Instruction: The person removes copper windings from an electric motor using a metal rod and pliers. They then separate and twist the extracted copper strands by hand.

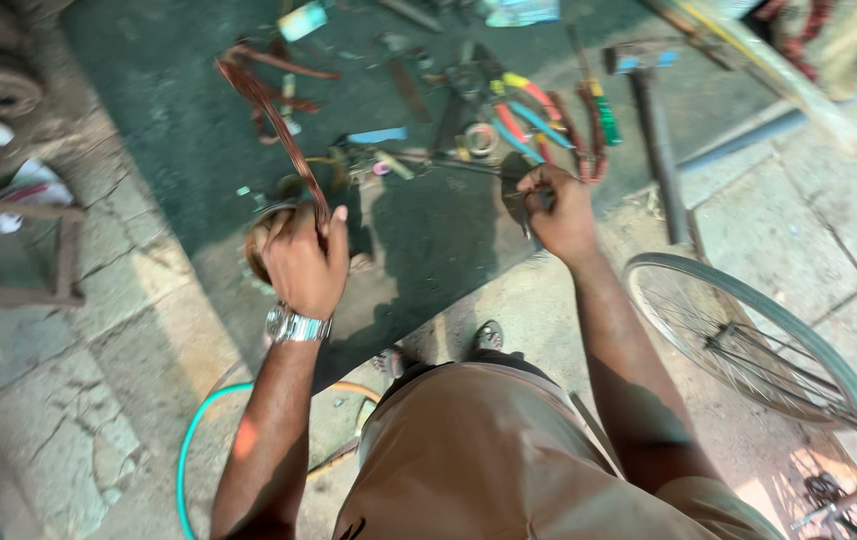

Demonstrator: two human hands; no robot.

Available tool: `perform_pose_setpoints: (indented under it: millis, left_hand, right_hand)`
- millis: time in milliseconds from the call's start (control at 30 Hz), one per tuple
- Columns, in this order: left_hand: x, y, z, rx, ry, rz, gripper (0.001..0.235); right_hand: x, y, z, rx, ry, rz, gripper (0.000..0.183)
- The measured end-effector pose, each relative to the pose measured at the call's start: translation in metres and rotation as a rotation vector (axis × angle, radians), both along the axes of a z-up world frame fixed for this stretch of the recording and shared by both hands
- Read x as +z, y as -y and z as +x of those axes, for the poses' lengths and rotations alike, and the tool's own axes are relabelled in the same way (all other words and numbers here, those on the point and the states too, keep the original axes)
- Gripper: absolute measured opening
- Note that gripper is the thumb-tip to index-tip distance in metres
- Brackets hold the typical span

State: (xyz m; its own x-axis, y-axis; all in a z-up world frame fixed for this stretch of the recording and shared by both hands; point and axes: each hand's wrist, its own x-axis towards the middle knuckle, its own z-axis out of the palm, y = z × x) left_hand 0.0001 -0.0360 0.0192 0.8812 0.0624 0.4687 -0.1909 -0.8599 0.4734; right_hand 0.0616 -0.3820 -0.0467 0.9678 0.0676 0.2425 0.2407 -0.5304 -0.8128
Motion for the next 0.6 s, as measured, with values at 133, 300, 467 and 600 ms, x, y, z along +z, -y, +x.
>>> perform_pose_setpoints:
  millis: [133,300,467,600]
  left_hand:
    - [-0.005,0.025,-0.004,-0.072,0.063,0.058,0.031]
    - [-0.012,0.020,-0.015,-0.063,0.095,0.040,0.040]
    - [-0.019,0.026,-0.012,-0.096,0.127,0.101,0.032]
    - [-0.023,0.020,-0.013,-0.079,0.152,0.127,0.031]
  right_hand:
    - [-0.011,0.055,0.004,-0.261,0.288,-0.282,0.025]
    - [-0.021,0.138,-0.007,-0.708,0.212,-0.764,0.056]
    - [-0.049,0.181,0.000,-0.475,-0.365,-0.503,0.054]
    - [-0.056,0.174,-0.011,-0.376,-0.423,-0.410,0.052]
